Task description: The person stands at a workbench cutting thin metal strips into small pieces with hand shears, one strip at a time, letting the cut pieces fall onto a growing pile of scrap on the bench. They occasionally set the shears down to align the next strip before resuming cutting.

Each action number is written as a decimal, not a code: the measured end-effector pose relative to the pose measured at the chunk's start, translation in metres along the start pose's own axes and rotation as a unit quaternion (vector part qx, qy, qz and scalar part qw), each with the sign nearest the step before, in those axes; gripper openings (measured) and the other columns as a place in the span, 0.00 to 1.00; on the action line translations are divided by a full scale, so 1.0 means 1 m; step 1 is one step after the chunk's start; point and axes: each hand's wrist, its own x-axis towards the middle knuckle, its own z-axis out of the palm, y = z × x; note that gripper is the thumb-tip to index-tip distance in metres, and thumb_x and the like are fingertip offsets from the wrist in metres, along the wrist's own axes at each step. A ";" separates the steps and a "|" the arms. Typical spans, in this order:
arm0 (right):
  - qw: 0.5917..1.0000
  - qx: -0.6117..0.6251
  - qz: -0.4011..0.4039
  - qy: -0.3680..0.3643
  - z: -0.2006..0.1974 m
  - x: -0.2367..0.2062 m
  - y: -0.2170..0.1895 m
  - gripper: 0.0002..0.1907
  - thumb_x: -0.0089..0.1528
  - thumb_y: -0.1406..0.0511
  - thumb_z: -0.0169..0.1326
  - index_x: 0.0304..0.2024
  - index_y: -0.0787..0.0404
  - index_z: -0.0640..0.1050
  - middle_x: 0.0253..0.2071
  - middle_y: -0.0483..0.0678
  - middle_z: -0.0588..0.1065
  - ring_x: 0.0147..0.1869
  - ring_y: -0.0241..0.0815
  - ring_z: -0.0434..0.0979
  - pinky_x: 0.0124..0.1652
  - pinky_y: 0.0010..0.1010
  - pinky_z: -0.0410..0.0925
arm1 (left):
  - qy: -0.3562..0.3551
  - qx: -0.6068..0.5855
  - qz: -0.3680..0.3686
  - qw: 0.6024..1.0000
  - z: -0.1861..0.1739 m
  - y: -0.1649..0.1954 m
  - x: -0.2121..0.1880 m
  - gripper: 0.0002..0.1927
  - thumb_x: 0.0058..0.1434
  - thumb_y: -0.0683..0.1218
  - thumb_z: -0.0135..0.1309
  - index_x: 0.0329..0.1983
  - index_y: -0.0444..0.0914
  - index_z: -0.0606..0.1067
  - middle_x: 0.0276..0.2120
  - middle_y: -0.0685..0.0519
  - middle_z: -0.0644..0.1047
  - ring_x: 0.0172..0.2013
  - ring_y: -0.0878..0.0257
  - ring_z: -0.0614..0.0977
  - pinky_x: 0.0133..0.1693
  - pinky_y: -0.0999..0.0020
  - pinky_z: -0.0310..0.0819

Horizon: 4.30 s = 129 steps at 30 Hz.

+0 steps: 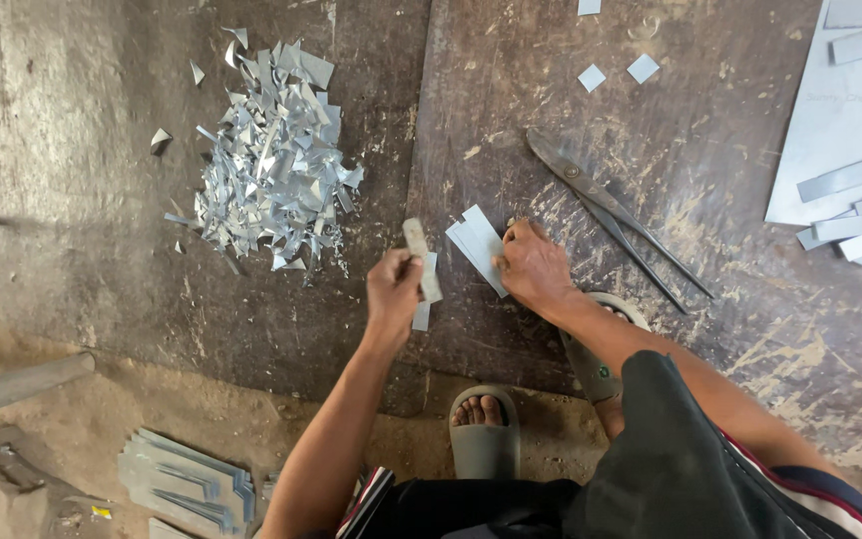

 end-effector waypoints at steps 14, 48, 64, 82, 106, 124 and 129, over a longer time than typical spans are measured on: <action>0.996 -0.083 0.011 -0.028 0.007 0.007 0.007 0.04 0.55 0.69 0.63 0.29 0.66 0.81 0.43 0.52 0.77 0.53 0.53 0.77 0.43 0.45 0.73 | -0.043 -0.171 -0.067 0.982 0.054 0.011 -0.001 0.08 0.68 0.39 0.51 0.49 0.34 0.74 0.32 0.53 0.81 0.27 0.67 0.80 0.28 0.71 0.74; 0.904 0.321 0.279 -0.033 -0.038 -0.003 0.033 0.11 0.59 0.69 0.66 0.43 0.69 0.84 0.33 0.48 0.83 0.32 0.32 0.79 0.34 0.27 0.74 | -0.100 -0.159 -0.042 0.981 0.107 0.026 -0.004 0.07 0.65 0.36 0.56 0.45 0.29 0.75 0.31 0.50 0.80 0.26 0.66 0.81 0.26 0.72 0.80; 0.902 0.357 0.240 -0.039 -0.038 -0.014 0.038 0.09 0.62 0.71 0.63 0.45 0.69 0.83 0.38 0.49 0.83 0.39 0.32 0.80 0.40 0.27 0.76 | -0.092 -0.082 -0.028 0.992 0.115 0.036 -0.009 0.10 0.64 0.35 0.58 0.49 0.31 0.80 0.30 0.50 0.81 0.25 0.68 0.81 0.25 0.73 0.80; 0.916 0.318 0.242 -0.043 -0.060 -0.017 0.031 0.11 0.61 0.67 0.64 0.46 0.65 0.84 0.41 0.47 0.82 0.38 0.35 0.79 0.38 0.27 0.73 | -0.111 -0.158 -0.048 0.980 0.120 0.028 -0.012 0.07 0.64 0.34 0.56 0.45 0.28 0.77 0.31 0.49 0.80 0.25 0.66 0.81 0.24 0.71 0.81; 0.832 0.316 0.384 -0.248 -0.112 -0.089 0.149 0.21 0.61 0.54 0.66 0.33 0.67 0.78 0.22 0.50 0.70 0.25 0.46 0.67 0.27 0.43 0.58 | -0.087 -0.231 -0.055 0.967 0.119 0.043 0.032 0.02 0.68 0.37 0.51 0.43 0.32 0.71 0.29 0.50 0.77 0.25 0.64 0.81 0.25 0.66 0.82; 0.913 0.205 0.324 -0.142 -0.144 -0.091 0.065 0.29 0.64 0.46 0.46 0.58 0.57 0.76 0.37 0.49 0.81 0.42 0.41 0.81 0.40 0.41 0.76 | -0.084 -0.273 0.049 0.957 0.142 0.111 0.078 0.03 0.69 0.36 0.50 0.42 0.34 0.68 0.28 0.51 0.77 0.23 0.65 0.79 0.23 0.68 0.79; 0.915 0.110 0.340 -0.188 -0.145 -0.090 0.051 0.26 0.67 0.50 0.43 0.61 0.52 0.75 0.26 0.52 0.78 0.32 0.44 0.77 0.35 0.41 0.69 | -0.102 -0.277 0.071 0.953 0.148 0.132 0.088 0.04 0.69 0.36 0.50 0.41 0.33 0.67 0.28 0.50 0.75 0.23 0.64 0.79 0.24 0.67 0.80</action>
